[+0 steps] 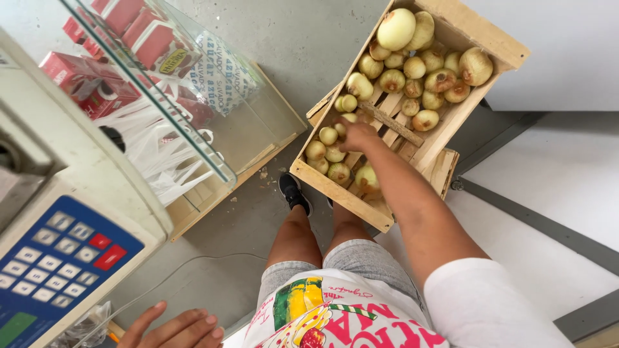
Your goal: The person selects onions from a wooden crate and places them into a plastic bag on a digital scale. They repeatedly add or remove onions to adjust the weight, then tie the bag and move it to a stack of other filled bags.
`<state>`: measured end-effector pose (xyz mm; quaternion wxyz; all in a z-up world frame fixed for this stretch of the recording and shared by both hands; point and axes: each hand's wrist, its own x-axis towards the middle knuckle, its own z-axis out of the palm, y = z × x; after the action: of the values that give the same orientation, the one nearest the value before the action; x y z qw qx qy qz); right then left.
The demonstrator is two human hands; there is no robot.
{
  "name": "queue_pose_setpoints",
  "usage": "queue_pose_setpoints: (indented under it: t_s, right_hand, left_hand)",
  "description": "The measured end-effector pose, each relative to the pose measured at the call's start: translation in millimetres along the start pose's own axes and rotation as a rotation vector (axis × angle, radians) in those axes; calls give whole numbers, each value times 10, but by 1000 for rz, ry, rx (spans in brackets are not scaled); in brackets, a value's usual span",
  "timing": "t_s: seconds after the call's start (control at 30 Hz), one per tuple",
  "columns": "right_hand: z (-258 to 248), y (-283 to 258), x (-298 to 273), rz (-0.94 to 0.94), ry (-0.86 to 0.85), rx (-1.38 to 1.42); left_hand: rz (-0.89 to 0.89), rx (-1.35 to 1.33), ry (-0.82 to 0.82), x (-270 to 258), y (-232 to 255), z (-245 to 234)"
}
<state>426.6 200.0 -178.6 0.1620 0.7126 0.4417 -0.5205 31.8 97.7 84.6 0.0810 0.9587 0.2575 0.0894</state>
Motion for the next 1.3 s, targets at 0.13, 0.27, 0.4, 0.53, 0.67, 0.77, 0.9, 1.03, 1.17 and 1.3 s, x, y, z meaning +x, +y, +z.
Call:
queue_pose_setpoints:
  t_s: [0.13,0.27,0.4,0.53,0.67,0.77,0.9,1.03,1.17,1.3]
  right_hand:
    - [209,624,203,96,39,492]
    - [594,1346,211,-331,135,1345]
    - [12,745,-842,-723,115,1553]
    - [-798,-585,-2442,-1172,-106,1461]
    - [-1179,-1882,-3489,-1518,-317,1090]
    - [-1147,-2922,-3701,-1414,-588,927]
    - [-777,-4085,-3572,-1157,-490,760]
    - [-416,-4736,-3001,-1255,-408,710]
    - [-68,-4956,-2924,-1117,352,197]
    - [157,-4964,-3275,-897,680,-218]
  left_hand:
    - [-52,69,172,-101,-89,-173]
    - [-42,204,186,-195,-351,-633]
    - [-402,339,564,112,-192,-1381]
    - [-513,313,809,-64,-692,-1802]
    - [-754,91,734,-324,-1451,-1906]
    - [-1024,-99,585,-340,-1743,-1929]
    - [-1257,-373,306,-200,-1634,-2140]
    - [-1020,-263,453,-311,-2122,-1739]
    - [-907,-338,467,-347,-2071,-1751]
    - [-858,-330,452,-369,-2006,-1765]
